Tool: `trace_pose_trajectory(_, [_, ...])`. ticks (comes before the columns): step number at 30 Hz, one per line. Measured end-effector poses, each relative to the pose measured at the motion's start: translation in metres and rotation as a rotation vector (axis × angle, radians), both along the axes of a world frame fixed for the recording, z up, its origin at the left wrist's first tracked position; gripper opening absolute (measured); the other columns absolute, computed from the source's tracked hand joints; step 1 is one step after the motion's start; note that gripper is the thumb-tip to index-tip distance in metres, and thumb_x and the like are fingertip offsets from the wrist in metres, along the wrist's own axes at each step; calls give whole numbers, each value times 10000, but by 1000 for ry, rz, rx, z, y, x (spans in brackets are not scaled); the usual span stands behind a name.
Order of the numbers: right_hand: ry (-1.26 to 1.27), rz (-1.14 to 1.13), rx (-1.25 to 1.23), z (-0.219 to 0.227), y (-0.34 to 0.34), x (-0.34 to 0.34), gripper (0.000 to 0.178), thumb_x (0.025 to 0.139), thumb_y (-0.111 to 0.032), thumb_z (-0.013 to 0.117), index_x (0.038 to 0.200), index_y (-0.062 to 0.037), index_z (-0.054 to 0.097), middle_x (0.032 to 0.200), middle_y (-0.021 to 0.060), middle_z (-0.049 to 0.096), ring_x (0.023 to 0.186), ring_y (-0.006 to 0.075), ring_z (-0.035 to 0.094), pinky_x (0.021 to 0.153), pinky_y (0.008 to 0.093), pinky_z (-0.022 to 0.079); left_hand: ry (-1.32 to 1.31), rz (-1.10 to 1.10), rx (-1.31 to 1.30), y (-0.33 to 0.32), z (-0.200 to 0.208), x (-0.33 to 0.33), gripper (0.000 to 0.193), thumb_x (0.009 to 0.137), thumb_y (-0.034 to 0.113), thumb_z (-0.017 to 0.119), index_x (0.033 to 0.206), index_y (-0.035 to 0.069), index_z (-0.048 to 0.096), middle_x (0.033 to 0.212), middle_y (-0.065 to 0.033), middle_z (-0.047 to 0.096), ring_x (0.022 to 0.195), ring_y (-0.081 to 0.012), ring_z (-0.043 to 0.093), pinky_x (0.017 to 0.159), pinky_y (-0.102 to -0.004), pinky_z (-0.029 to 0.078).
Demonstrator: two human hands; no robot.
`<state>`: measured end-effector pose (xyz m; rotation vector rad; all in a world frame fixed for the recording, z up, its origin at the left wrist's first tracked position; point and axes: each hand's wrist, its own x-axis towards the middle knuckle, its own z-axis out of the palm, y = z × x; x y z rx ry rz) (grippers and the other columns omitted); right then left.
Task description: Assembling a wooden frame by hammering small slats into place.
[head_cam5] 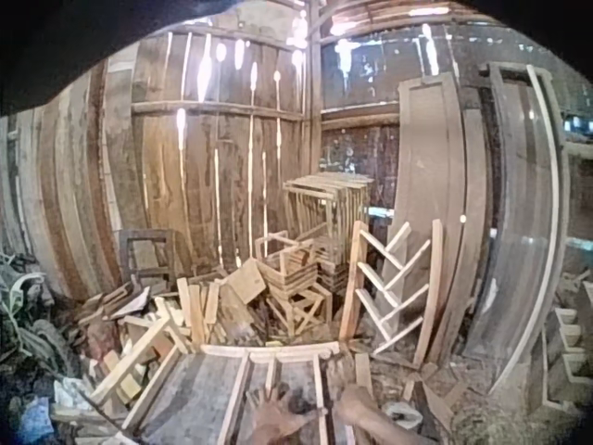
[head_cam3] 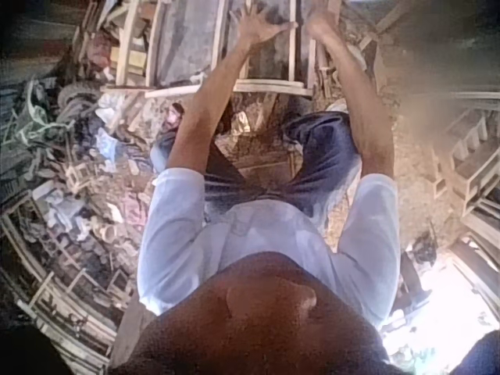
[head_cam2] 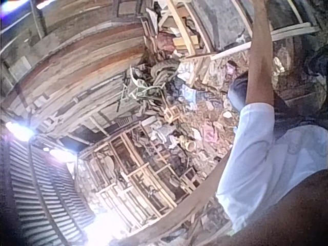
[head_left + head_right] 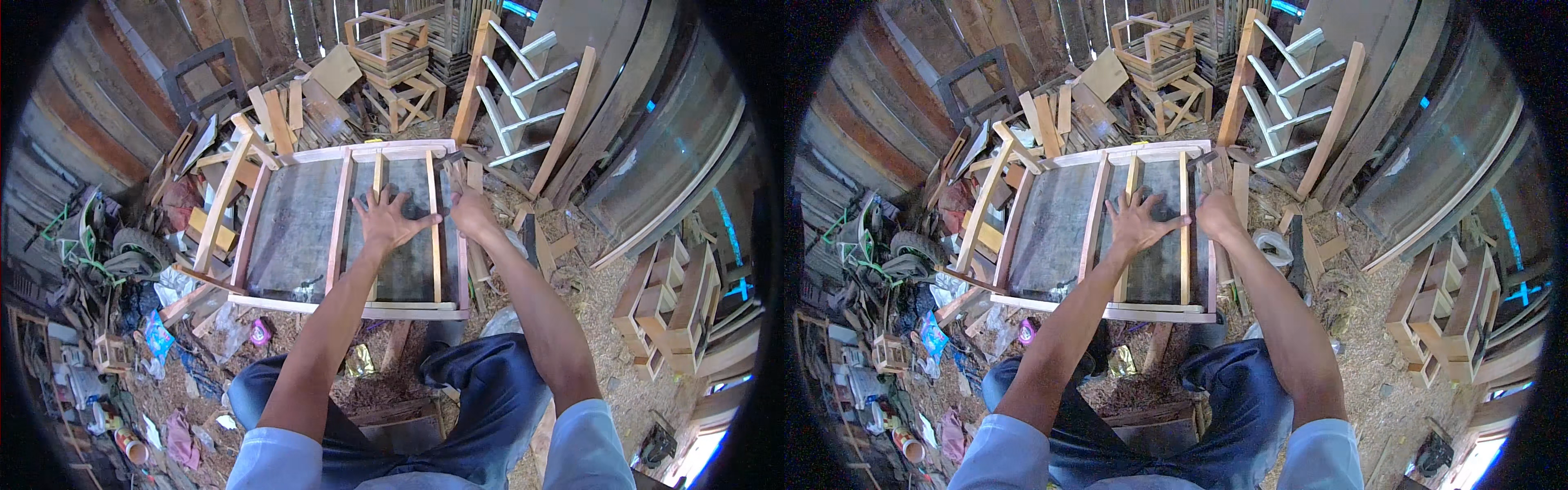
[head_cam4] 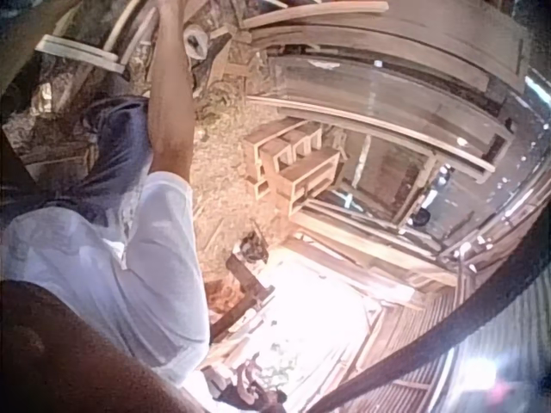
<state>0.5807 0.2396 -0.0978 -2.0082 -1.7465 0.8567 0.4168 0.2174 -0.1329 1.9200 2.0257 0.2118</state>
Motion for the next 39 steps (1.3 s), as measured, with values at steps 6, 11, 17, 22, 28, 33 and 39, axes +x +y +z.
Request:
trace_pose_trajectory(6, [-159, 65, 62, 7, -6, -2, 252, 860, -128, 518, 978, 85, 585, 916, 312, 615, 911, 425, 609, 813, 454, 485, 14, -22, -7, 1, 2, -1, 1098, 545, 924, 410, 1381, 212, 419, 1489, -128, 257, 1397, -354, 119, 1097, -588, -41])
trace_pose_trajectory(11, [-121, -35, 151, 8, -2, 5, 224, 829, -113, 546, 921, 73, 630, 931, 284, 629, 902, 418, 615, 806, 443, 498, 17, -16, -4, -1, 5, 5, 1084, 549, 920, 414, 1376, 219, 426, 1485, -118, 269, 1398, -347, 115, 1100, -582, -47])
trace_pose_trajectory(17, [-226, 81, 3, 18, 1, 8, 243, 804, -87, 570, 988, 67, 608, 950, 299, 621, 934, 415, 613, 825, 434, 500, 13, -16, 10, -1, 3, 3, 1071, 553, 914, 423, 1369, 220, 436, 1487, -112, 269, 1396, -350, 116, 1101, -582, -47])
trace_pose_trajectory(22, [-235, 95, 69, 7, -8, 1, 235, 839, -89, 491, 947, 65, 632, 961, 295, 622, 940, 409, 619, 806, 462, 507, 8, -9, 36, -1, 0, 0, 1071, 553, 913, 427, 1370, 220, 435, 1489, -106, 264, 1394, -350, 126, 1102, -583, -42])
trace_pose_trajectory(28, [-134, -34, 146, 19, -3, -3, 243, 822, -66, 499, 1008, 50, 605, 951, 303, 618, 932, 421, 617, 815, 473, 495, 24, -19, 10, -1, 3, 3, 1082, 554, 915, 420, 1379, 215, 420, 1493, -104, 258, 1398, -345, 123, 1101, -583, -42])
trace_pose_trajectory(33, [-98, 70, 231, 9, -1, -1, 209, 791, -44, 525, 949, 72, 598, 878, 303, 622, 880, 425, 623, 770, 460, 505, 30, -20, -3, -2, 6, 1, 1067, 563, 916, 403, 1373, 222, 429, 1493, -110, 254, 1404, -333, 107, 1098, -587, -51])
trace_pose_trajectory(39, [-17, -8, 295, 26, -6, -1, 285, 775, -58, 556, 994, 124, 540, 842, 302, 624, 853, 408, 633, 730, 450, 515, -10, -152, 290, -8, -4, 2, 869, 691, 810, 442, 1319, 212, 499, 1462, -62, 337, 1398, -303, 159, 1102, -591, -37])
